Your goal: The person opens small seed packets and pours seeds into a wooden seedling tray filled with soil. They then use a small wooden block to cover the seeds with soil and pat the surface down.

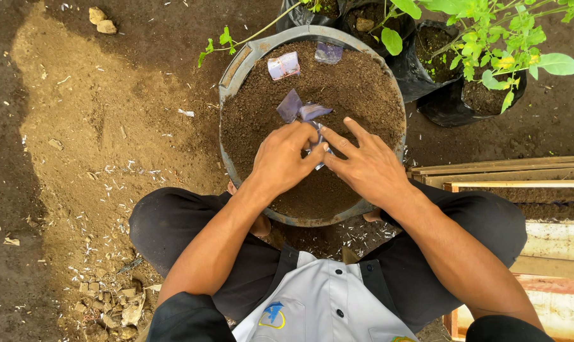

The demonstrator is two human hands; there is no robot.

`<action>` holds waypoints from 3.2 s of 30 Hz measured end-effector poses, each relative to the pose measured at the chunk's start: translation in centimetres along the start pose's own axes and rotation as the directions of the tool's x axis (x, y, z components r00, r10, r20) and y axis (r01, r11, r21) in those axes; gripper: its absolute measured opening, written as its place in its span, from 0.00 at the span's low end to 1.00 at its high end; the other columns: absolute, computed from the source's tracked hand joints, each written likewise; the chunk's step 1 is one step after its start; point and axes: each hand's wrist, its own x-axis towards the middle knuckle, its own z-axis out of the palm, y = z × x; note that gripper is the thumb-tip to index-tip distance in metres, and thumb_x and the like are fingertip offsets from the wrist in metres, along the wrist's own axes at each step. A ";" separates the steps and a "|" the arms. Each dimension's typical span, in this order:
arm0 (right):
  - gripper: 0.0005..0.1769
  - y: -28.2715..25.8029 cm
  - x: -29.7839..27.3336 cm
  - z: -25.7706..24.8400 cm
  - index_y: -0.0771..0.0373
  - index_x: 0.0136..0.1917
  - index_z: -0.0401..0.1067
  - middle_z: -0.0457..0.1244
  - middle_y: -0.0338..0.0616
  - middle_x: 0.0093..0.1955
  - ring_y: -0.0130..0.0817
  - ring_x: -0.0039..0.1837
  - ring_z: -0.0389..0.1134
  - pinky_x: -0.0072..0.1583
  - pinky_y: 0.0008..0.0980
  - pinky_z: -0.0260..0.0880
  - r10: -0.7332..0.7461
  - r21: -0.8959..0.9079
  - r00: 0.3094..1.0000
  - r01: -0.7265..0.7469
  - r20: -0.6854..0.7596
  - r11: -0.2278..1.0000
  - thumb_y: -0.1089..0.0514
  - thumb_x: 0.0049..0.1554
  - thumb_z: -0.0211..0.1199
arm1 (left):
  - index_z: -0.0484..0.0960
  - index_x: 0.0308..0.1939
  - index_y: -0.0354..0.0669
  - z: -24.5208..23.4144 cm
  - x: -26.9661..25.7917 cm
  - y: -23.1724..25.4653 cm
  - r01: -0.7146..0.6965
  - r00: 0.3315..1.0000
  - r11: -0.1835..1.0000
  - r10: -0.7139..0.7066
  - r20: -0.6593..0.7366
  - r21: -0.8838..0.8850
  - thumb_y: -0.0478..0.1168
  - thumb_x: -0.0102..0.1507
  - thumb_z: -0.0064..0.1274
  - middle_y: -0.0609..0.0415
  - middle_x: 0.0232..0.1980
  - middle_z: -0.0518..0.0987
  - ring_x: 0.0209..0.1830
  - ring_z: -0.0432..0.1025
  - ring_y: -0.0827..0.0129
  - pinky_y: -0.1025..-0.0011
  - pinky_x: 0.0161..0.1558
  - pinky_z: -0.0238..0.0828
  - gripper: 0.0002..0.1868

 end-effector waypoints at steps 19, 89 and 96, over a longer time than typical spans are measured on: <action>0.17 -1.1 -1.2 2.7 0.54 0.61 0.76 0.67 0.45 0.67 0.51 0.78 0.59 0.67 0.49 0.63 -0.159 -0.249 0.987 0.152 -0.006 0.957 0.52 0.58 0.63 | 0.82 0.46 0.46 -0.2 -1.0 -0.4 -0.169 0.920 0.986 0.161 0.356 -0.010 0.40 0.68 0.47 0.49 0.39 0.81 0.39 0.79 0.52 0.59 0.40 0.74 0.09; 0.23 -5.6 3.2 2.7 0.56 0.37 0.57 0.45 0.35 0.23 0.27 0.22 0.51 0.27 0.25 0.63 0.631 0.867 0.768 0.234 0.112 -0.439 0.45 0.72 0.44 | 0.68 0.60 0.48 6.5 -6.9 -4.0 0.076 0.963 0.718 0.127 0.237 -0.692 0.36 0.59 0.58 0.43 0.44 0.73 0.41 0.72 0.52 0.52 0.39 0.69 0.26; 0.21 -6.0 3.3 2.5 0.57 0.40 0.57 0.44 0.34 0.22 0.24 0.22 0.50 0.28 0.26 0.65 0.621 0.908 0.783 0.235 0.034 -0.347 0.46 0.72 0.42 | 0.67 0.60 0.48 6.1 -6.9 -3.8 0.120 0.947 0.718 0.125 0.297 -0.686 0.36 0.59 0.56 0.43 0.44 0.75 0.41 0.73 0.45 0.48 0.39 0.70 0.26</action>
